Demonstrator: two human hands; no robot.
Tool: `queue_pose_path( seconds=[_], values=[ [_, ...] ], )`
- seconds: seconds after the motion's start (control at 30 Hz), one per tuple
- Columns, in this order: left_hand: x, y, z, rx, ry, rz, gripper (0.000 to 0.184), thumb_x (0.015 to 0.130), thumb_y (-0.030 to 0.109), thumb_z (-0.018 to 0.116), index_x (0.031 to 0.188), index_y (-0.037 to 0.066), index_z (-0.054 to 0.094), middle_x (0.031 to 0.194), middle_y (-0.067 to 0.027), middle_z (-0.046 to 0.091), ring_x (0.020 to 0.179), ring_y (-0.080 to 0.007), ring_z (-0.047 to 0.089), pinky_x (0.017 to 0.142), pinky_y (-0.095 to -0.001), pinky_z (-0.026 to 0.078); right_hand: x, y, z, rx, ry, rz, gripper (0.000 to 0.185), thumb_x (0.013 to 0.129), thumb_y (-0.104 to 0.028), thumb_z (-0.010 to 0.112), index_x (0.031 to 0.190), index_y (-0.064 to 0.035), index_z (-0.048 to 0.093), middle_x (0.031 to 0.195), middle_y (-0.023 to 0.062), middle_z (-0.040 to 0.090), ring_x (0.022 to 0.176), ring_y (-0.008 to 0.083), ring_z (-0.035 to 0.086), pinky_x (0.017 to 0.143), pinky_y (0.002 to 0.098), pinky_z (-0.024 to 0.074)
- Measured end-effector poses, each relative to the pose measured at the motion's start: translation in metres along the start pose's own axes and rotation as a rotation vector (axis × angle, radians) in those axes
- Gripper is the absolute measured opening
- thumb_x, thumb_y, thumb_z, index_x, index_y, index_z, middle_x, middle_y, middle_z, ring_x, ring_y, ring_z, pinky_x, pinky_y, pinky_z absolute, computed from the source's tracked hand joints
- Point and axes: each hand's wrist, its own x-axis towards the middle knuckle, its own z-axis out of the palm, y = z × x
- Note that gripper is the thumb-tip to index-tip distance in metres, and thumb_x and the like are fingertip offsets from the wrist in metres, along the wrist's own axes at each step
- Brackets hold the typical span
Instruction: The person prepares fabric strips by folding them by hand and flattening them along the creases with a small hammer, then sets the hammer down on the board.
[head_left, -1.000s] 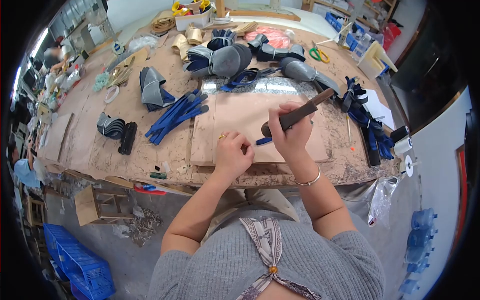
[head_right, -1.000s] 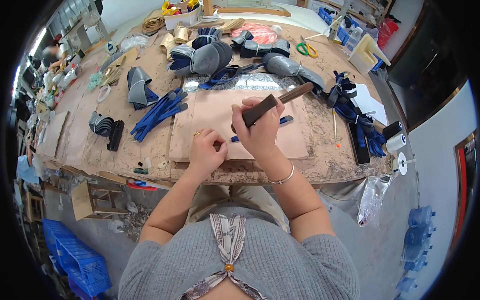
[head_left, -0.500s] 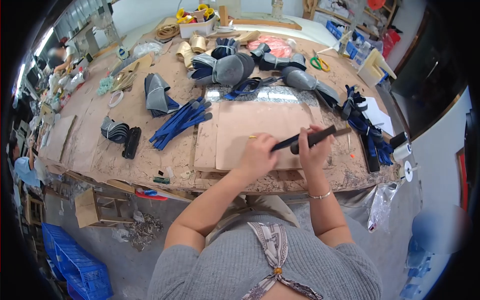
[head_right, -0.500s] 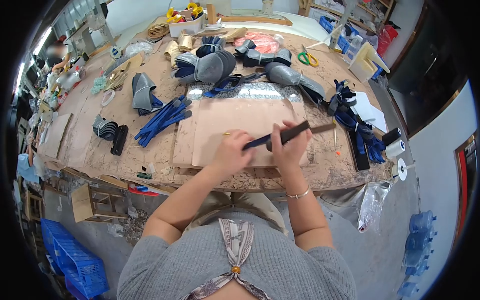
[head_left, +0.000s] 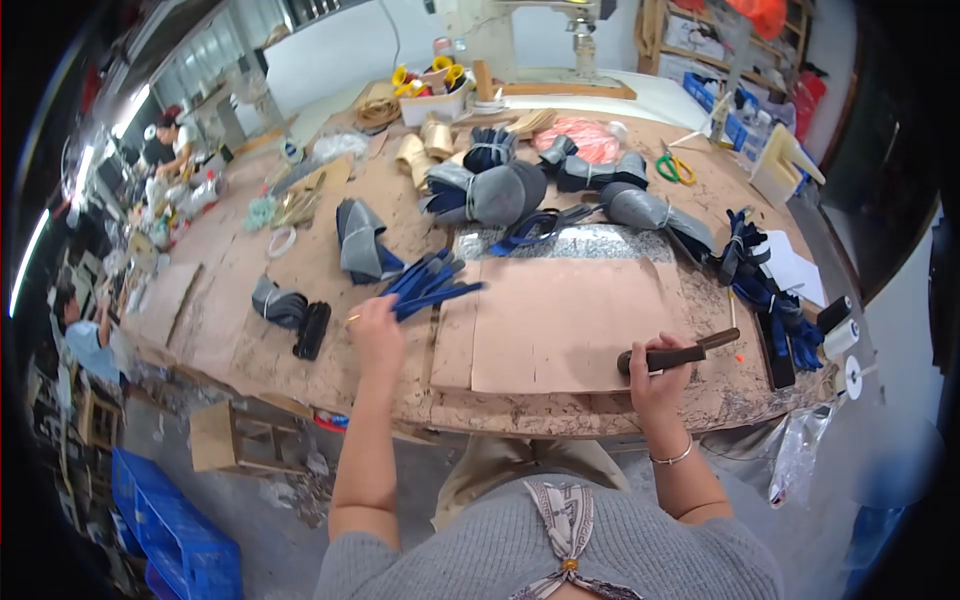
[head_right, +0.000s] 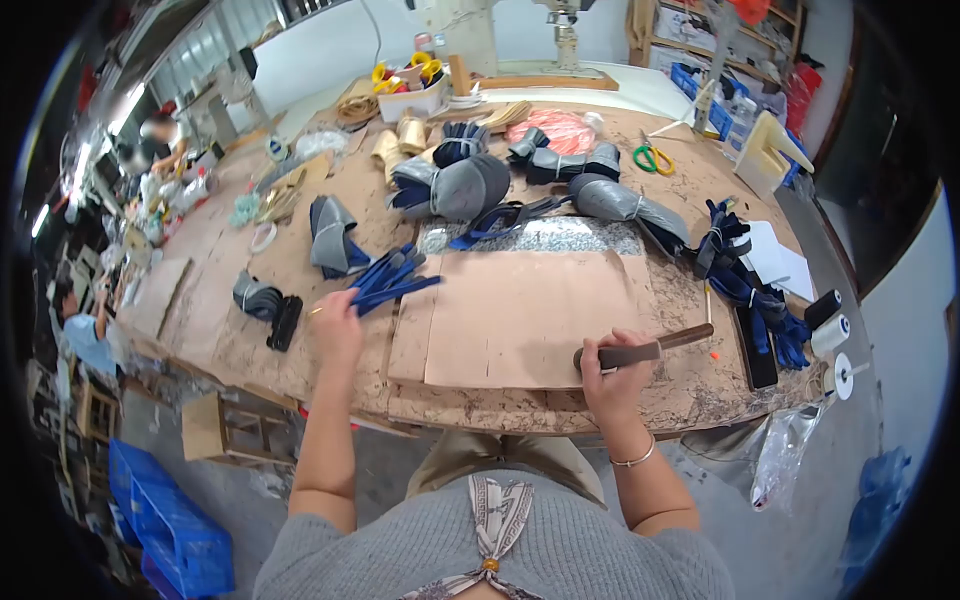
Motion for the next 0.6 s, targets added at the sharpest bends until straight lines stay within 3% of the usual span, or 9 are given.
queue_pose_path(
  seconds=[0.03, 0.13, 0.2, 0.27, 0.33, 0.43, 0.53, 0.6],
  values=[
    [0.004, 0.003, -0.01, 0.174, 0.162, 0.003, 0.027, 0.077, 0.0, 0.063, 0.103, 0.004, 0.067, 0.1, -0.0121, 0.064, 0.1, -0.0341, 0.058, 0.093, -0.0455, 0.044, 0.0, -0.001, -0.001, 0.009, 0.004, -0.035, 0.036, 0.079, -0.016, 0.076, 0.105, -0.0023, 0.055, 0.075, 0.0035, 0.064, 0.091, 0.0253, 0.052, 0.09, 0.0425, 0.0358],
    [0.03, 0.054, 0.007, -0.089, 0.028, 0.174, 0.033, 0.075, 0.0, 0.066, 0.107, 0.005, 0.066, 0.109, -0.0118, 0.062, 0.109, -0.0321, 0.054, 0.097, -0.0452, 0.04, 0.003, -0.003, 0.002, -0.049, -0.02, -0.017, 0.035, 0.079, -0.015, 0.074, 0.106, -0.0025, 0.055, 0.075, 0.0031, 0.064, 0.091, 0.0251, 0.053, 0.09, 0.0433, 0.0348],
    [0.05, 0.086, 0.051, -0.255, -0.128, 0.368, 0.032, 0.076, 0.003, 0.068, 0.108, 0.004, 0.065, 0.105, -0.012, 0.064, 0.107, -0.0322, 0.056, 0.096, -0.0445, 0.043, 0.004, 0.0, 0.006, -0.016, -0.029, 0.042, 0.036, 0.079, -0.016, 0.074, 0.106, -0.0025, 0.055, 0.076, 0.0034, 0.064, 0.09, 0.0242, 0.053, 0.091, 0.0426, 0.0344],
    [0.068, 0.122, 0.105, -0.405, -0.159, 0.416, 0.032, 0.078, 0.005, 0.067, 0.11, 0.003, 0.065, 0.104, -0.0123, 0.065, 0.107, -0.0328, 0.058, 0.095, -0.0452, 0.044, -0.003, 0.008, 0.009, 0.048, 0.001, 0.096, 0.036, 0.079, -0.016, 0.074, 0.107, -0.0023, 0.055, 0.075, 0.0036, 0.065, 0.089, 0.0236, 0.054, 0.091, 0.0422, 0.0346],
    [0.088, 0.156, 0.15, -0.277, -0.139, 0.325, 0.028, 0.082, 0.007, 0.064, 0.109, 0.003, 0.066, 0.105, -0.0131, 0.067, 0.106, -0.0336, 0.059, 0.096, -0.0462, 0.044, -0.002, 0.007, 0.007, 0.082, 0.01, 0.117, 0.038, 0.079, -0.016, 0.074, 0.109, -0.0022, 0.055, 0.075, 0.003, 0.065, 0.085, 0.023, 0.056, 0.091, 0.0415, 0.0349],
    [0.114, 0.18, 0.184, 0.041, -0.372, 0.071, 0.023, 0.084, 0.01, 0.062, 0.105, 0.004, 0.069, 0.1, -0.0128, 0.068, 0.103, -0.0319, 0.062, 0.092, -0.0443, 0.047, -0.003, 0.007, 0.008, 0.074, 0.008, 0.137, 0.038, 0.08, -0.018, 0.074, 0.108, -0.0024, 0.055, 0.075, 0.0023, 0.065, 0.082, 0.0229, 0.057, 0.091, 0.0423, 0.0348],
    [0.115, 0.178, 0.178, -0.421, -0.349, 0.117, 0.024, 0.086, 0.011, 0.063, 0.107, 0.003, 0.07, 0.105, -0.0135, 0.069, 0.1, -0.0319, 0.066, 0.089, -0.039, 0.05, 0.002, 0.005, 0.002, 0.03, -0.008, 0.065, 0.037, 0.079, -0.019, 0.074, 0.107, -0.0032, 0.055, 0.076, 0.002, 0.066, 0.083, 0.023, 0.057, 0.092, 0.0434, 0.0341],
    [0.109, 0.175, 0.143, -0.648, -0.525, 0.194, 0.025, 0.087, 0.01, 0.063, 0.11, 0.004, 0.07, 0.107, -0.0139, 0.07, 0.098, -0.0283, 0.067, 0.086, -0.0353, 0.051, 0.004, 0.004, 0.001, -0.013, -0.004, 0.003, 0.037, 0.079, -0.019, 0.074, 0.106, -0.0038, 0.055, 0.076, 0.002, 0.065, 0.084, 0.0238, 0.056, 0.092, 0.0429, 0.0338]
  ],
)
